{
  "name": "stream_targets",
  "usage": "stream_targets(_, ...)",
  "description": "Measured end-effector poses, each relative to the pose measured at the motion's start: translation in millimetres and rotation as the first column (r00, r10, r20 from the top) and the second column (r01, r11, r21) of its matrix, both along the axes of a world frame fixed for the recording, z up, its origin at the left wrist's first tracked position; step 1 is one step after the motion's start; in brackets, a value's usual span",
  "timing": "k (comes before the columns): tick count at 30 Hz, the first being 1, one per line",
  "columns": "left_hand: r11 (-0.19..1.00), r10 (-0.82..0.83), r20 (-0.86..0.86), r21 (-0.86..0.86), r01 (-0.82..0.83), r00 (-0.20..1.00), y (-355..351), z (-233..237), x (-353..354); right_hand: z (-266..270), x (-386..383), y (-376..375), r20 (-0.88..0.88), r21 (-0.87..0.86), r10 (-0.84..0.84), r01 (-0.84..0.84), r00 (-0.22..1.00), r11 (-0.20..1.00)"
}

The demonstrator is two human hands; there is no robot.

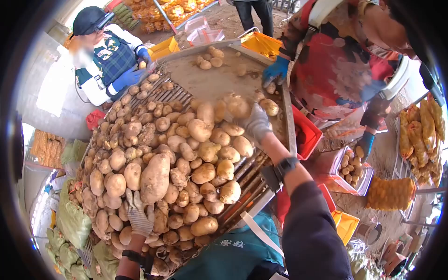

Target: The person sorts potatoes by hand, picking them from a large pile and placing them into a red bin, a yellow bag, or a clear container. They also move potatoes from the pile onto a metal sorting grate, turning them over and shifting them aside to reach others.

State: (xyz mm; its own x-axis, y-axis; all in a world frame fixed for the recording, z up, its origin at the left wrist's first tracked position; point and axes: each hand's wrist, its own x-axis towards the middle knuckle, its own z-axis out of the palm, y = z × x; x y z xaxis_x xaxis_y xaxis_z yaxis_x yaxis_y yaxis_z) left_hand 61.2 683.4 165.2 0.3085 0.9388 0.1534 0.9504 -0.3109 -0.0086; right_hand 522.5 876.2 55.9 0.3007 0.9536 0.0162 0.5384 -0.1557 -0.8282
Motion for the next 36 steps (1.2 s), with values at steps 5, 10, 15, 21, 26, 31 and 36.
stream_targets(5,0.999,0.036,-0.060,0.021,-0.035,0.998,0.7,-0.8,5.5,41.6,-14.3,-128.8,-0.054,0.429,0.124,-0.089,0.991,0.899)
stream_targets(10,0.998,0.053,-0.087,0.049,-0.049,0.995,-3.1,0.8,7.4,71.5,-23.6,-240.4,-0.075,0.469,0.061,-0.018,0.995,0.883)
stream_targets(15,0.996,0.062,-0.106,0.074,-0.055,0.992,-3.6,-1.6,7.1,52.5,-9.3,-331.7,-0.956,0.118,0.070,0.152,0.284,0.981)
stream_targets(21,0.990,-0.011,-0.157,0.137,0.033,0.988,-2.7,-2.3,4.4,2.0,21.3,-432.5,-0.842,0.079,0.143,0.145,-0.520,0.986)
stream_targets(26,0.991,-0.009,-0.100,0.130,0.022,0.995,6.7,-18.5,-16.3,-52.9,57.9,-532.2,-0.922,-0.260,-0.023,0.572,-0.388,0.778)
stream_targets(31,0.982,-0.037,-0.136,0.178,0.061,0.990,2.4,-13.3,-9.2,-129.0,141.2,-652.0,-0.810,-0.523,-0.502,0.759,-0.302,0.387)
stream_targets(36,0.991,0.001,-0.153,0.129,0.019,0.988,-1.3,-2.8,3.8,-139.7,207.4,-680.6,-0.282,-0.760,-0.855,0.645,-0.436,-0.078)
